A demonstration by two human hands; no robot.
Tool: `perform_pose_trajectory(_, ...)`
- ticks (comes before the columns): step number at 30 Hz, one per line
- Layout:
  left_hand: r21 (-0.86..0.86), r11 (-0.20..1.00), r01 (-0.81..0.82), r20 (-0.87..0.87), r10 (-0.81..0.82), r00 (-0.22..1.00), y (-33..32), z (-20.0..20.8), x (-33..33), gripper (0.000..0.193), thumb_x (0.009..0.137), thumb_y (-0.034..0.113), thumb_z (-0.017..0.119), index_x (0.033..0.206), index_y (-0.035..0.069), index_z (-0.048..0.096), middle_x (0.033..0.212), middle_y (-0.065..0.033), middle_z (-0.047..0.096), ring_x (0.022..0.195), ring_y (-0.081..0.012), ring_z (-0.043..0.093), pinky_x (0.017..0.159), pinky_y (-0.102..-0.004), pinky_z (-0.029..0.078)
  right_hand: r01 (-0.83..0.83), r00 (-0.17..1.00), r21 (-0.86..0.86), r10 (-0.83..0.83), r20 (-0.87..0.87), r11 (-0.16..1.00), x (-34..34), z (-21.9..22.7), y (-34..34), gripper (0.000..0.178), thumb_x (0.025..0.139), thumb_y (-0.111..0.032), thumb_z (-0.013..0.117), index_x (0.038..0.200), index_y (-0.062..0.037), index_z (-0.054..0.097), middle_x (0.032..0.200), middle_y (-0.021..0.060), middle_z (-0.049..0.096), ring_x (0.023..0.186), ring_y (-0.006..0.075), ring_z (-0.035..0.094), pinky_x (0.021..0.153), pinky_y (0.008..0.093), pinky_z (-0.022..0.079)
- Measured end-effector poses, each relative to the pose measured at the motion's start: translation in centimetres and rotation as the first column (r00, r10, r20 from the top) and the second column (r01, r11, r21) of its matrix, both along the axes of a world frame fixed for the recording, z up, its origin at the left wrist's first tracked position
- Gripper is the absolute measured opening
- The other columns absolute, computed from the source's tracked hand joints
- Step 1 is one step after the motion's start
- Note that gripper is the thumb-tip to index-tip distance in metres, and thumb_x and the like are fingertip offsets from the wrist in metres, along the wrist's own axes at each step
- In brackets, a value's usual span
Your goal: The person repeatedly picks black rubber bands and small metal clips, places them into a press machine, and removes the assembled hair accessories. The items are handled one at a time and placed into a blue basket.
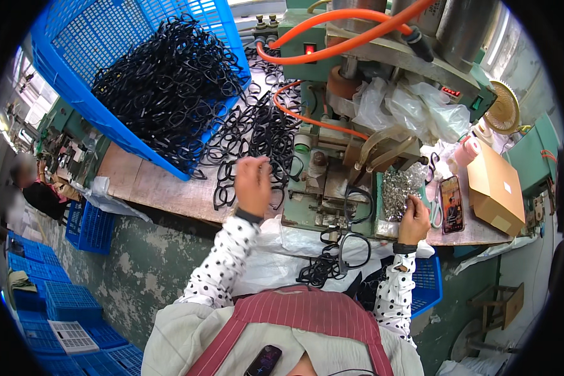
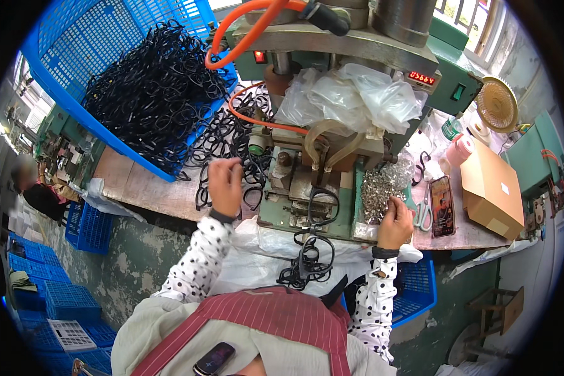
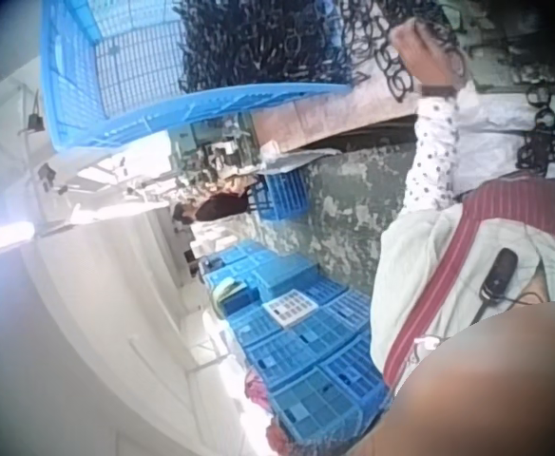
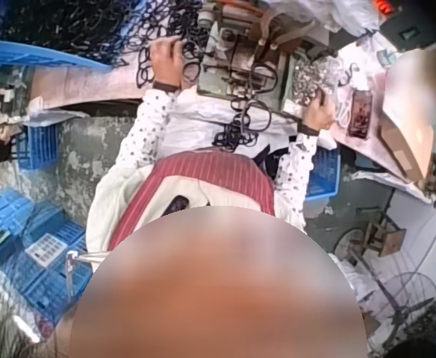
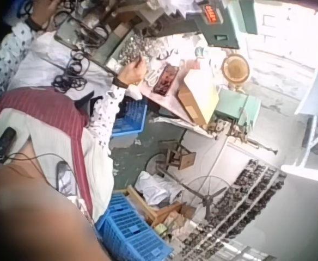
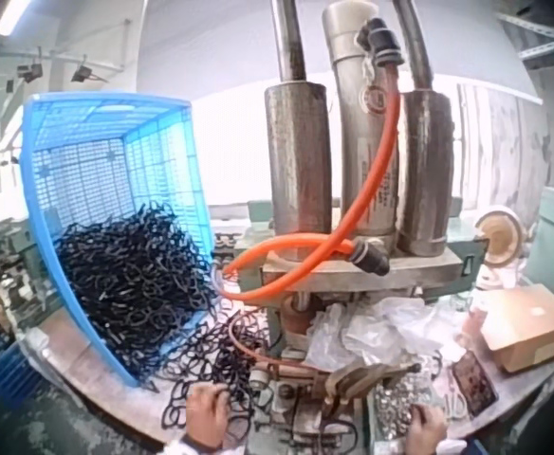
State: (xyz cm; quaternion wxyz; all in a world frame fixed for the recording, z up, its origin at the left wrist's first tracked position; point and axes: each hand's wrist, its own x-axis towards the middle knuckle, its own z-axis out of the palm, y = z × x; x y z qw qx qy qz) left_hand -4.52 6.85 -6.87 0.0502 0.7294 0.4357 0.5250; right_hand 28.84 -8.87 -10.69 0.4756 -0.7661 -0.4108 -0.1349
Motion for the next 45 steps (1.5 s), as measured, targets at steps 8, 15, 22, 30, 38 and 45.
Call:
perform_pose_trajectory(8,-0.164,0.961,-0.22,-0.509,0.109,0.854,7.6,-4.6,-4.5,0.019,0.072,0.008,0.07,0.088,0.017,0.068,0.092,-0.0052,0.055,0.092,-0.0286,0.056,0.075,-0.0421,0.047,0.074,0.965,0.113,-0.042,-0.258,0.991,-0.3,0.0,0.3,0.009,0.089,-0.009,0.066,0.095,-0.0056,0.071,0.087,0.0087,0.073,0.072,0.0158,0.069,0.064,0.0277,0.052)
perform_pose_trajectory(15,0.068,0.997,-0.034,-0.436,0.06,0.898,6.2,0.0,-5.0,0.018,0.073,0.009,0.072,0.09,0.012,0.065,0.112,-0.0053,0.059,0.11,-0.0293,0.048,0.091,-0.0415,0.035,0.095,0.944,0.056,-0.072,-0.322,0.994,0.4,-0.5,0.2,0.01,0.09,-0.009,0.063,0.097,-0.0029,0.065,0.08,0.0083,0.072,0.067,0.0138,0.068,0.059,0.0283,0.051)
perform_pose_trajectory(22,-0.09,0.977,0.194,0.287,-0.161,0.944,2.3,2.1,-2.7,0.01,0.1,0.013,0.051,0.102,0.004,0.048,0.084,-0.0008,0.058,0.058,-0.0015,0.047,0.052,-0.0159,0.038,-0.012,0.921,0.065,0.036,-0.388,0.998,-0.8,1.4,0.7,0.01,0.093,-0.006,0.058,0.099,-0.0019,0.064,0.084,0.0086,0.071,0.07,0.0156,0.071,0.051,0.0271,0.053)
perform_pose_trajectory(30,0.299,0.843,0.448,-0.017,-0.465,0.885,-4.6,8.3,2.9,0.013,0.088,0.004,0.061,0.101,0.002,0.06,0.089,-0.0131,0.063,0.076,-0.0299,0.057,0.072,-0.0374,0.046,-0.247,0.862,0.287,0.345,-0.372,0.926,-6.7,7.6,2.5,0.009,0.086,0.002,0.061,0.094,0.0015,0.065,0.084,0.0073,0.067,0.076,0.0153,0.062,0.07,0.0264,0.049)
perform_pose_trajectory(38,0.018,0.912,0.411,0.288,-0.398,0.871,-4.4,12.7,5.2,0.017,0.096,0.011,0.056,0.104,-0.004,0.06,0.084,-0.0118,0.063,0.07,-0.0188,0.064,0.063,-0.0277,0.048,-0.39,0.759,0.288,0.482,-0.438,0.875,-11.3,11.0,2.4,0.022,0.077,0.0,0.072,0.098,0.001,0.066,0.083,0.0071,0.065,0.062,0.0095,0.05,0.058,0.0233,0.041)
perform_pose_trajectory(45,-0.05,0.875,0.482,0.301,-0.446,0.843,-4.3,12.5,4.5,0.021,0.1,0.016,0.052,0.11,-0.002,0.057,0.101,-0.0091,0.064,0.084,-0.0147,0.064,0.075,-0.0259,0.05,-0.291,0.661,0.526,0.565,-0.493,0.799,-13.5,10.2,4.7,0.037,0.075,0.006,0.074,0.105,0.0029,0.052,0.083,0.0107,0.066,0.069,0.0099,0.061,0.063,0.0225,0.048)
